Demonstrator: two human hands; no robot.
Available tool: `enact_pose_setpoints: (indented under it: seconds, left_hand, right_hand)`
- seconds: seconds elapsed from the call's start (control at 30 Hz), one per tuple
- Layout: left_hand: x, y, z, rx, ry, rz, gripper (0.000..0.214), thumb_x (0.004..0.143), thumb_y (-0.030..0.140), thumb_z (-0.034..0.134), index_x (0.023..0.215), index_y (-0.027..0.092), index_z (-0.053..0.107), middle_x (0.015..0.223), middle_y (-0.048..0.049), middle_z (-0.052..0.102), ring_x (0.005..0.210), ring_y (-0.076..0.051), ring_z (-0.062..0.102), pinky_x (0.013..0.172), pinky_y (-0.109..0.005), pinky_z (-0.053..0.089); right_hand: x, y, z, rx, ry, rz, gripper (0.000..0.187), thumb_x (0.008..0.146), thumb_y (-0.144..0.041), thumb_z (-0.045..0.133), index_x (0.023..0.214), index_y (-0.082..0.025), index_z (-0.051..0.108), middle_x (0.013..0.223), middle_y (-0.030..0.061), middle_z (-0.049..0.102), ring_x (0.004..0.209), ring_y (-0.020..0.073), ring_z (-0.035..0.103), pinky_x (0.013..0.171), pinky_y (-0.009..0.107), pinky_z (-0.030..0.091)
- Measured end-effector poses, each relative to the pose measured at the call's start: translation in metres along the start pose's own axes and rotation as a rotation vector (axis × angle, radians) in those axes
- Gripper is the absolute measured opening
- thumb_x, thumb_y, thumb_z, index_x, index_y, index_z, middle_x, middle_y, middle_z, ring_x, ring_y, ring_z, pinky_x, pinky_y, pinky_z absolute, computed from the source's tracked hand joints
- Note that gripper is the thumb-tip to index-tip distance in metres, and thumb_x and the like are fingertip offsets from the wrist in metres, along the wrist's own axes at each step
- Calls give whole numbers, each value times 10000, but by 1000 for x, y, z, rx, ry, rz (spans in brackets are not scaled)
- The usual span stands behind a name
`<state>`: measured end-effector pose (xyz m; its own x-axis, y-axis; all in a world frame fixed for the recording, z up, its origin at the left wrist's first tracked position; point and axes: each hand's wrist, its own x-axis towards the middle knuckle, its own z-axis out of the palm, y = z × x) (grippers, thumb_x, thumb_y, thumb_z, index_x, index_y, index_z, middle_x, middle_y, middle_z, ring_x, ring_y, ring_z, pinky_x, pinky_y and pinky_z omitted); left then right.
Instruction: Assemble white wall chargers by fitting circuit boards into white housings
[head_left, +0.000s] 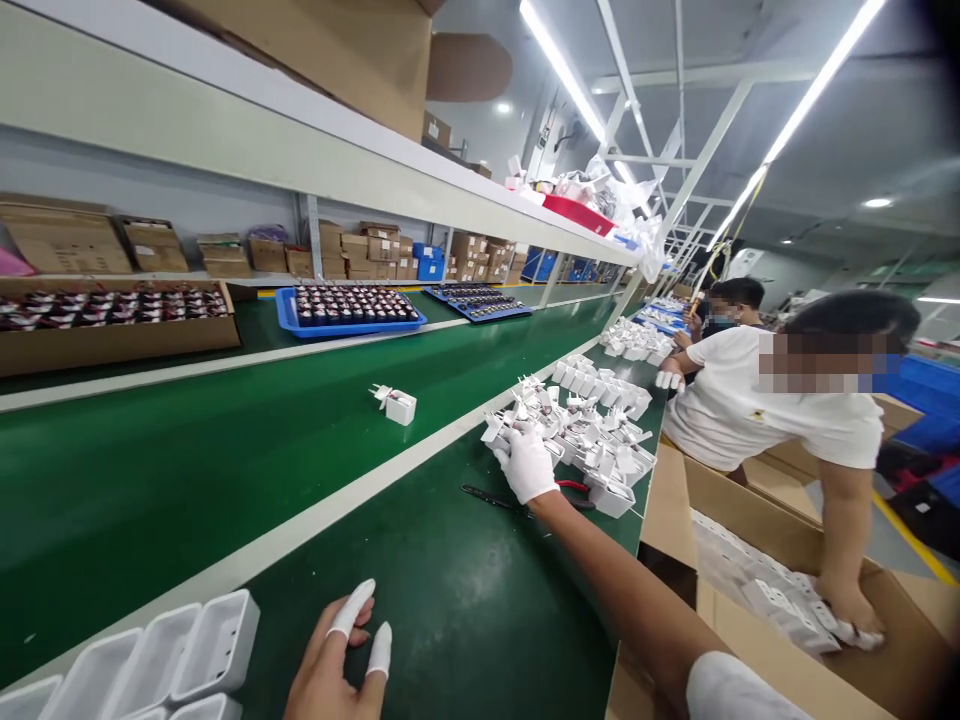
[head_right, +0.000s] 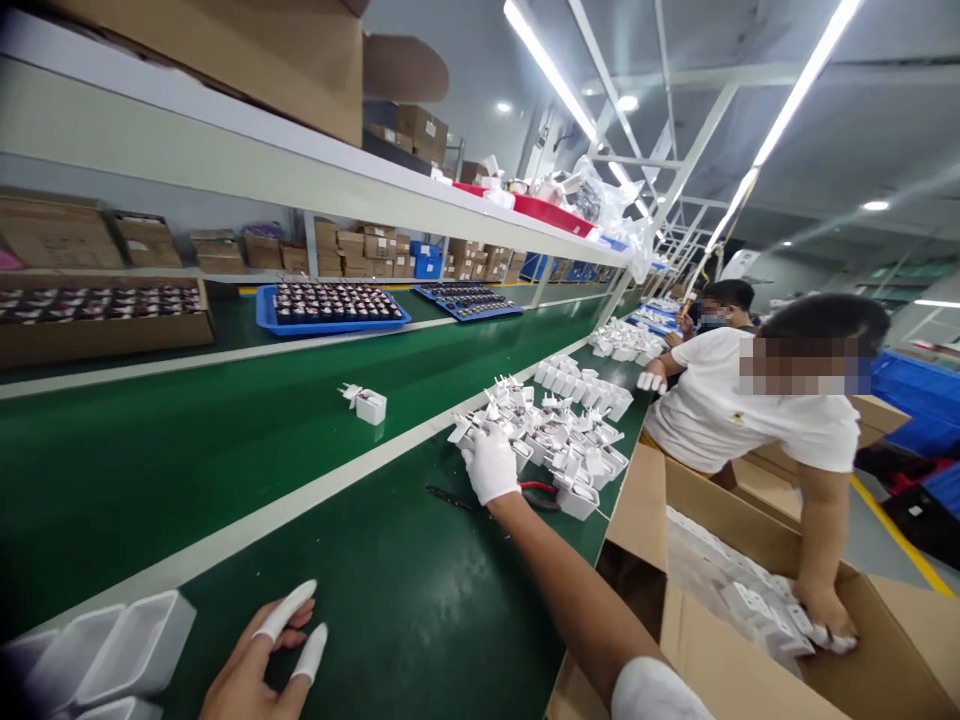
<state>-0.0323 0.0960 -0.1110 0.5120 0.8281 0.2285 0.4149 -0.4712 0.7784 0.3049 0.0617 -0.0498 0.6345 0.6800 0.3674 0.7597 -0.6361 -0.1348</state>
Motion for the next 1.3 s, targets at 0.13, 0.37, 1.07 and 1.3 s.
enact_pose_setpoints:
  seconds: [0.13,0.37,1.07,1.3]
  left_hand:
    - [-7,23,0,-31,130,30,411,830,354,455,1106,114,643,1044,-130,695,756,-189,699,714,-321,619]
    - [-15,36,5,-26,119,-2,434,844,255,398,1184,118,629,1120,-138,665,891,-207,688,815,-366,612]
    - [-14,37,0,-38,98,-28,433,834,259,411,1171,96,628,1098,-157,667,814,-201,693,788,-361,611]
    - [-6,34,-5,-17,80,-27,436,836,361,420,1117,105,633,1064,-146,681,801,-210,692,764,-378,612]
  right_hand:
    - [-13,-6,-4,89,5,-36,316,875,-258,597,1167,-141,620,1123,149,659,1082,271,611,923,387,479]
    - [-18,-73,-11,389,-15,-221,605,893,-366,503,1425,-88,426,1260,208,608,1128,307,609,934,429,501]
    - [-29,-260,18,510,-410,-522,865,865,-494,585,1530,-150,153,1412,211,428,1124,301,617,914,425,522]
    - [-70,-121,-3,470,-377,-712,541,890,-348,566,1371,-113,489,1395,195,483,1270,307,493,1056,450,435]
